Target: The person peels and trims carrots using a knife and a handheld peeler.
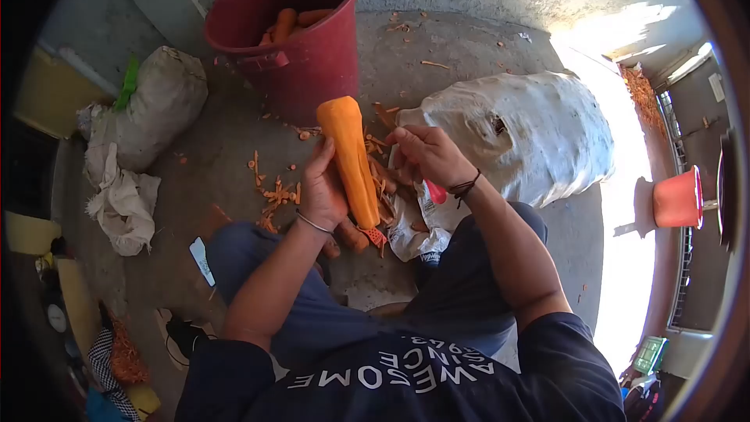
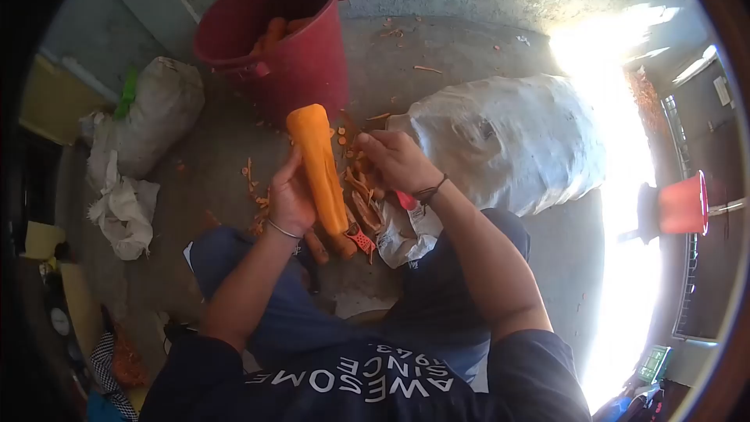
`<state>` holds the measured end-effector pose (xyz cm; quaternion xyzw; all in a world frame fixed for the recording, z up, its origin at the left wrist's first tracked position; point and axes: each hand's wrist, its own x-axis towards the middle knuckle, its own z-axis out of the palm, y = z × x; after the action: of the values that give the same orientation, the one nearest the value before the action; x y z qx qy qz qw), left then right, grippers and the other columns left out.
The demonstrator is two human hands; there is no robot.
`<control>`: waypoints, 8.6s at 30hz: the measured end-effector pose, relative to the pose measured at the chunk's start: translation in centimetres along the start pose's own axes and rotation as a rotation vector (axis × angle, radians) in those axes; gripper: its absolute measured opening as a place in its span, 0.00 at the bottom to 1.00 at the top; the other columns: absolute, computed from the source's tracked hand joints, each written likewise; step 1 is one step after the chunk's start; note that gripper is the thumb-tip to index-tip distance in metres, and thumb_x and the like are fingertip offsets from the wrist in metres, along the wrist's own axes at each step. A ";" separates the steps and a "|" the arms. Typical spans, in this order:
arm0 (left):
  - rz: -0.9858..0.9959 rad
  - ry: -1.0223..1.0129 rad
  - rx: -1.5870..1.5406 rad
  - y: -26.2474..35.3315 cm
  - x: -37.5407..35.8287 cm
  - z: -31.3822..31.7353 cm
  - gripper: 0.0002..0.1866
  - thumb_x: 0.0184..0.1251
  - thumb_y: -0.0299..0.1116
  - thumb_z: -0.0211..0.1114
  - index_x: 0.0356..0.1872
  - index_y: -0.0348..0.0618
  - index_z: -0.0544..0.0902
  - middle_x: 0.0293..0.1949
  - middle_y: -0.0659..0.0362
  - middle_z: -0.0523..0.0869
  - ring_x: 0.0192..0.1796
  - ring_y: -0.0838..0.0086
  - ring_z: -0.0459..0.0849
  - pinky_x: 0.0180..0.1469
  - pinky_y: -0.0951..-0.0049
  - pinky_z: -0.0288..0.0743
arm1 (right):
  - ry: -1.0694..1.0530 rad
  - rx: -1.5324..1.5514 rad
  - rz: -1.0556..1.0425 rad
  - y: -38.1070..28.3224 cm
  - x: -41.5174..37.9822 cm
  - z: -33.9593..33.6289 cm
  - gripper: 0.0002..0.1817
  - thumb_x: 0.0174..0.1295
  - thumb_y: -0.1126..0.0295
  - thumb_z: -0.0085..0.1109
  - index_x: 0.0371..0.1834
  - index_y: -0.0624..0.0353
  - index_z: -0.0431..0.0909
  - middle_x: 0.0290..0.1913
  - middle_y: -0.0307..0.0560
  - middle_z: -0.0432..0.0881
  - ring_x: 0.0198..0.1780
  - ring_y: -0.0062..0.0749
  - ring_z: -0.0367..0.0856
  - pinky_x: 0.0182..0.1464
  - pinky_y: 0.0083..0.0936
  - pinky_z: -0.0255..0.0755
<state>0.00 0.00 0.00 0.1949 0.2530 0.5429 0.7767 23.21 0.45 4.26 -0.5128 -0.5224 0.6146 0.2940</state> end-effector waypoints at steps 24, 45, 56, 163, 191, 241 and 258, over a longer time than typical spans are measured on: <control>-0.314 0.218 -0.050 -1.6 1.3 -2.6 0.19 0.77 0.46 0.68 0.59 0.46 0.82 0.42 0.60 0.87 0.40 0.65 0.88 0.42 0.57 0.86 | 0.085 0.064 -0.024 -0.6 0.0 -0.4 0.22 0.85 0.54 0.52 0.59 0.64 0.81 0.35 0.43 0.87 0.27 0.24 0.88 0.26 0.21 0.77; 0.281 -0.152 0.701 -0.7 -0.8 1.6 0.33 0.56 0.19 0.79 0.65 0.39 0.80 0.56 0.59 0.88 0.57 0.75 0.87 0.63 0.70 0.81 | 0.359 0.194 -0.175 -1.3 0.0 -2.5 0.18 0.82 0.55 0.58 0.50 0.62 0.84 0.32 0.40 0.86 0.26 0.20 0.82 0.28 0.18 0.71; 0.122 -0.112 0.689 -0.3 -1.2 2.8 0.25 0.60 0.27 0.83 0.57 0.36 0.82 0.49 0.58 0.89 0.44 0.77 0.90 0.52 0.74 0.85 | 0.299 0.111 -0.143 -1.8 -0.7 -2.1 0.21 0.83 0.53 0.56 0.51 0.62 0.84 0.32 0.37 0.85 0.26 0.17 0.81 0.27 0.17 0.70; -0.083 -0.154 0.287 -1.9 -2.8 3.7 0.41 0.70 0.21 0.75 0.82 0.36 0.64 0.60 0.56 0.86 0.57 0.76 0.87 0.61 0.74 0.82 | 0.411 -0.382 -0.360 -2.3 -0.4 -1.9 0.26 0.62 0.50 0.77 0.46 0.67 0.90 0.31 0.51 0.89 0.31 0.34 0.86 0.36 0.36 0.77; -0.240 -0.107 0.141 -0.6 -2.8 3.8 0.28 0.72 0.27 0.70 0.71 0.39 0.76 0.48 0.55 0.87 0.42 0.68 0.92 0.33 0.64 0.92 | 0.157 -0.817 -0.498 -3.8 -2.2 -3.2 0.20 0.70 0.54 0.72 0.35 0.63 0.87 0.27 0.53 0.86 0.28 0.45 0.85 0.35 0.39 0.76; -0.297 -0.219 0.331 -0.4 -3.1 3.6 0.37 0.66 0.24 0.74 0.76 0.35 0.72 0.51 0.54 0.88 0.44 0.72 0.91 0.46 0.70 0.89 | 0.473 -0.688 -0.266 -2.9 -2.2 -8.7 0.25 0.72 0.51 0.66 0.35 0.68 0.89 0.30 0.59 0.86 0.31 0.45 0.85 0.38 0.40 0.76; -0.413 -0.185 0.227 -0.6 -2.7 3.3 0.31 0.69 0.25 0.70 0.73 0.36 0.73 0.50 0.50 0.88 0.42 0.67 0.92 0.35 0.64 0.93 | 0.623 -0.701 -0.081 -2.8 -1.4 -6.0 0.23 0.63 0.53 0.70 0.45 0.66 0.85 0.38 0.61 0.87 0.45 0.53 0.89 0.49 0.41 0.79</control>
<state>1.68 -2.87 2.79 0.2739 0.2746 0.3207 0.8641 28.79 2.06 7.82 -0.7203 -0.6050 0.2060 0.2697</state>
